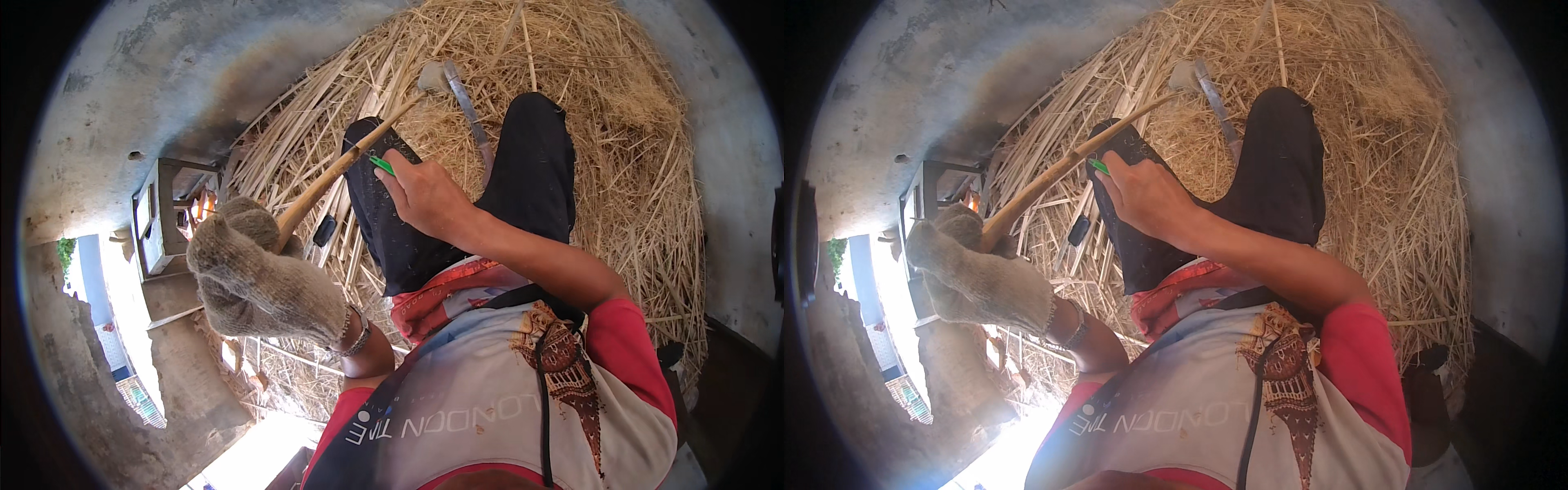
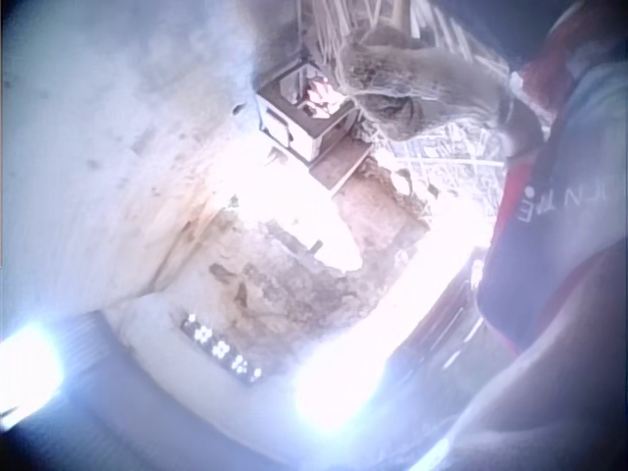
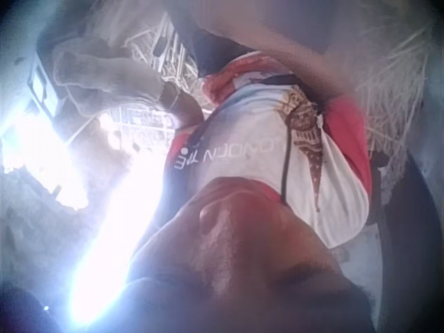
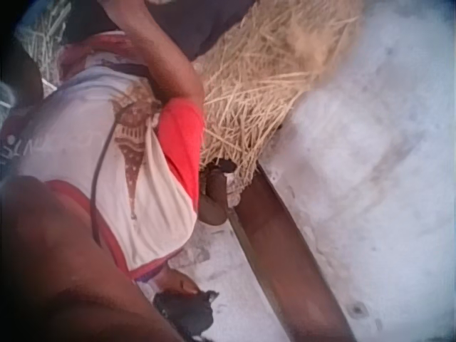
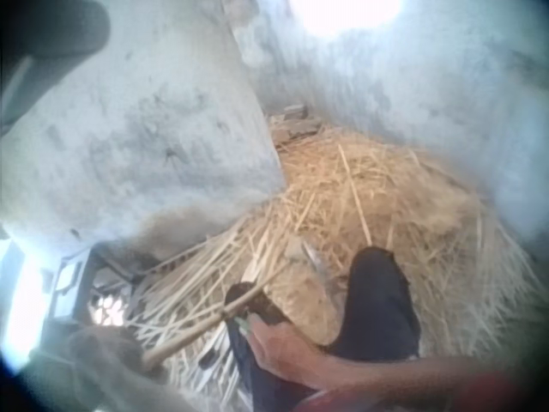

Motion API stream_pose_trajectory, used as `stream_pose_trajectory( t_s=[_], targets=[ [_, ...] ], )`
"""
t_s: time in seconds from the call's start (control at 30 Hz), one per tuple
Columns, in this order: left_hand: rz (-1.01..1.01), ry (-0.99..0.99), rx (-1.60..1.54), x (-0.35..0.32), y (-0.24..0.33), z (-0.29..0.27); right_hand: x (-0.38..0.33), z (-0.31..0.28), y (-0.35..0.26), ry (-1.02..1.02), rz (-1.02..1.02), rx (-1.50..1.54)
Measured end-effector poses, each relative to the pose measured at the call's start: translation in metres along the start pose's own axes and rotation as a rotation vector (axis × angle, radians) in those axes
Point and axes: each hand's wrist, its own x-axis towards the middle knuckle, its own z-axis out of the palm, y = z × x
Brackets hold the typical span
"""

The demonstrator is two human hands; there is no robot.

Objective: The person sits on a bed of straw and uses a green utility knife to shave the surface of a long bamboo stick held in their left hand. They repeatedly scrape along the length of the stick to remove the outer layer, with shavings falling onto the straw below.

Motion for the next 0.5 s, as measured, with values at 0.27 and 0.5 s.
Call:
stream_pose_trajectory(
  t_s=[0.27,0.5],
  targets=[
    [0.026,0.027,0.108,-0.004,-0.001,-0.003,0.008,0.010,0.030,-0.018,0.053,-0.052],
    [0.034,-0.051,0.299,-0.002,0.013,0.000,0.021,0.027,0.049,0.016,0.119,-0.096]
  ],
)
